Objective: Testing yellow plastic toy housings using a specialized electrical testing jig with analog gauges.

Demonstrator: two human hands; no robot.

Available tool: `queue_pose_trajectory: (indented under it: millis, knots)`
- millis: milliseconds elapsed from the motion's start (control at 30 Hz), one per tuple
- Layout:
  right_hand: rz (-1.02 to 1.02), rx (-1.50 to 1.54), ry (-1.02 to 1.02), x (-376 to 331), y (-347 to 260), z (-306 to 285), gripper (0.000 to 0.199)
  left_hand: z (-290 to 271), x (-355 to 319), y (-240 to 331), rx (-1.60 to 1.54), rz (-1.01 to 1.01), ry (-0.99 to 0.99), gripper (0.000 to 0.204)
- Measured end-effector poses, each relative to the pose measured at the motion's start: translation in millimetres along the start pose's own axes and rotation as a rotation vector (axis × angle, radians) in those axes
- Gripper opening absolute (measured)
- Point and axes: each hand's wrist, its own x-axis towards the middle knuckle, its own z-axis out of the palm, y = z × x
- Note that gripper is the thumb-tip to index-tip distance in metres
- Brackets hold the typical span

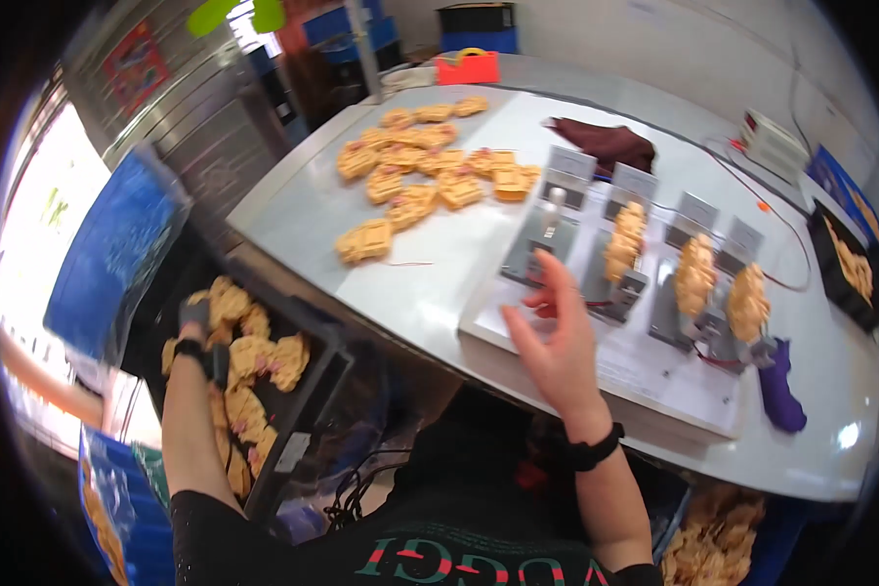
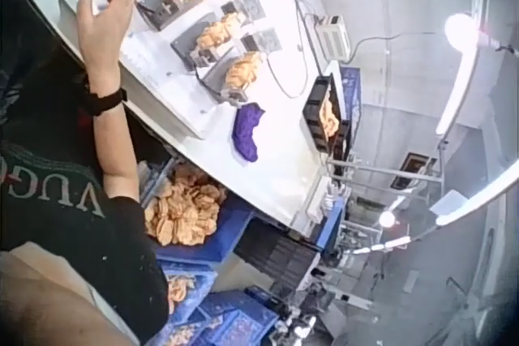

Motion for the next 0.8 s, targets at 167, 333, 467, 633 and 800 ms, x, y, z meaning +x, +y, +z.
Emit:
queue_pose_trajectory:
  millis: [167, 333, 467, 633, 800]
  knots:
    - [0.056, -0.132, 0.103, -16, -1, -13, 0.066, 53, -5, 148, -0.026, -0.498, 0.544, 0.066]
    - [-0.040, -0.544, 0.090, -36, -21, -48, 0.045, -22, -43, 324, -0.421, 0.246, 0.572, 0.055]
    - [0.063, -0.864, -0.046, -41, -19, -76, 0.018, -27, -143, 489, -0.854, 0.746, 0.343, 0.056]
    - [0.037, -0.824, -0.003, -39, -8, -87, 0.008, -13, -262, 600, -1.049, 1.027, 0.090, 0.050]
    - [0.038, -0.789, 0.023, -38, -6, -83, 0.008, 4, -274, 608, -0.891, 0.941, 0.218, 0.051]
